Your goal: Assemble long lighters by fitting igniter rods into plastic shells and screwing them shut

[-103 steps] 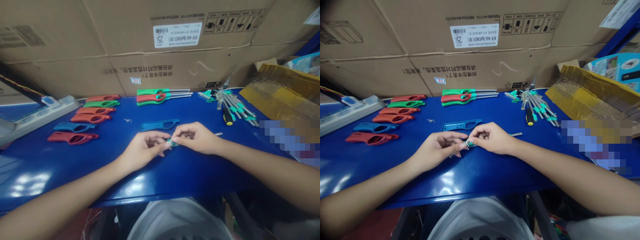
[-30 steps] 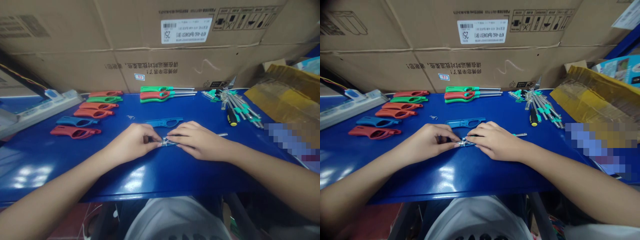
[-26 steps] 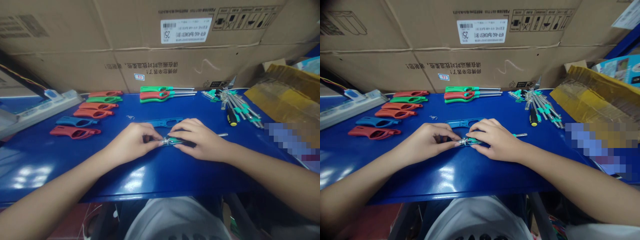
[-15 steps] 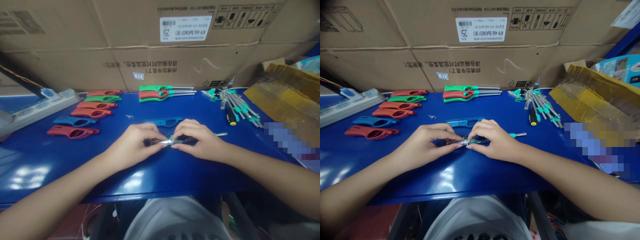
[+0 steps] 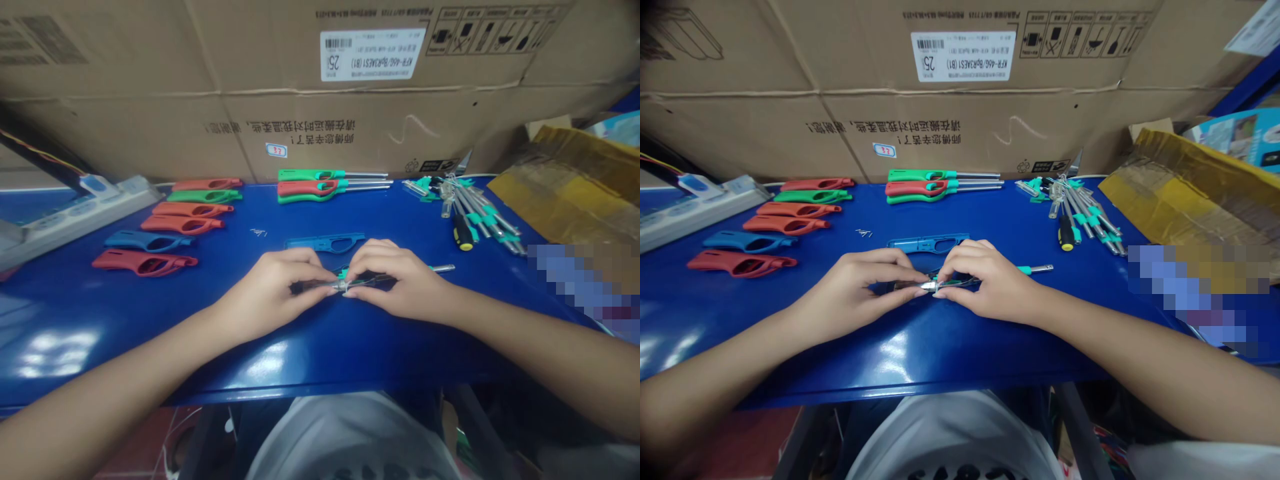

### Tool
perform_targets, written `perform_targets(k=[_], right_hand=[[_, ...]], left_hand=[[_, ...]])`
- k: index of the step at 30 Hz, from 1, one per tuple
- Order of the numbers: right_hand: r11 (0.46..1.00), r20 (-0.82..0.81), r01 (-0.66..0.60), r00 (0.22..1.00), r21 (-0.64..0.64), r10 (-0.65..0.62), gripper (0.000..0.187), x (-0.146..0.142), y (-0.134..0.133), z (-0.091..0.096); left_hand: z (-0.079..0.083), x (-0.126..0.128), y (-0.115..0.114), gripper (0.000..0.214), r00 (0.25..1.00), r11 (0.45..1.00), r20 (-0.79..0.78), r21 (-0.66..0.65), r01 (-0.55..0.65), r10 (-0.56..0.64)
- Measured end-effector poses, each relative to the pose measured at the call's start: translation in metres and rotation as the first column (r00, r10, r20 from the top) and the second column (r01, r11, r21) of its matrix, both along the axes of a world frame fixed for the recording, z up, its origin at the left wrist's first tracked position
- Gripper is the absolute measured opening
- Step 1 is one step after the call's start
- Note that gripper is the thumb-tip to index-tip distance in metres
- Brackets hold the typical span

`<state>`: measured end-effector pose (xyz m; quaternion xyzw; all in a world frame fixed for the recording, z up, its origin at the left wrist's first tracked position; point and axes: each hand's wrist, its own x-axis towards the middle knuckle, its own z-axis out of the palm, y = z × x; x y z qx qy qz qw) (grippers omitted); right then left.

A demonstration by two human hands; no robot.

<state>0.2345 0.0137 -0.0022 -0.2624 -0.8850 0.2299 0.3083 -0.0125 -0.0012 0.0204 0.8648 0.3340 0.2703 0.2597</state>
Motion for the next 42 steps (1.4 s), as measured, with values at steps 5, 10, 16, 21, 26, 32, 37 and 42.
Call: perform_targets(k=[5,10,16,21,26,32,37,42], right_hand=[[0.995,-0.011,0.069,0.998,0.066,-0.068,0.014,0.0001,-0.0016,0.0017],[0.98,0.001,0.071,0.997,0.188,-0.073,0.01,0.0027,-0.0006,0.0047],[0.985,0.006,0.037,0.999,0.167,-0.038,0.01,0.006,0.0006,0.0043],[0.991,-0.049,0.015,0.999,0.132,-0.008,0.009,0.0049,0.0011,0.0033],[0.985,-0.052,-0.01,0.998,0.17,0.019,0.009,0.0046,0.0014,0.0044],[0.968,0.032,-0.016,0.999,0.252,0.009,0.008,0.0053,0.0018,0.0041],[0.932,0.1,-0.031,0.995,0.361,-0.005,0.009,0.0063,0.0014,0.0045],[0.907,0.196,-0.033,0.979,0.421,-0.055,0.015,0.006,-0.0001,0.0074]], left_hand=[[0.0003,0.0003,-0.0002,0.018,0.999,0.999,0.022,0.015,-0.033,0.033],[0.0026,-0.0001,-0.0021,0.018,0.997,0.998,0.047,0.002,-0.063,0.063],[0.0029,-0.0003,-0.0003,0.018,0.998,0.999,0.054,-0.022,-0.036,0.037],[0.0024,0.0,0.0006,0.019,0.997,1.0,0.072,-0.014,-0.021,0.022],[0.0011,0.0003,0.0009,0.019,0.996,1.0,0.083,0.004,-0.016,0.016],[-0.0011,-0.0002,0.0005,0.018,0.997,1.0,0.07,0.01,-0.014,0.013],[-0.0033,0.002,-0.0004,0.017,0.998,1.0,0.067,0.019,-0.01,0.009],[-0.0006,-0.0007,0.0022,0.018,1.0,0.999,0.008,0.036,-0.024,0.024]])
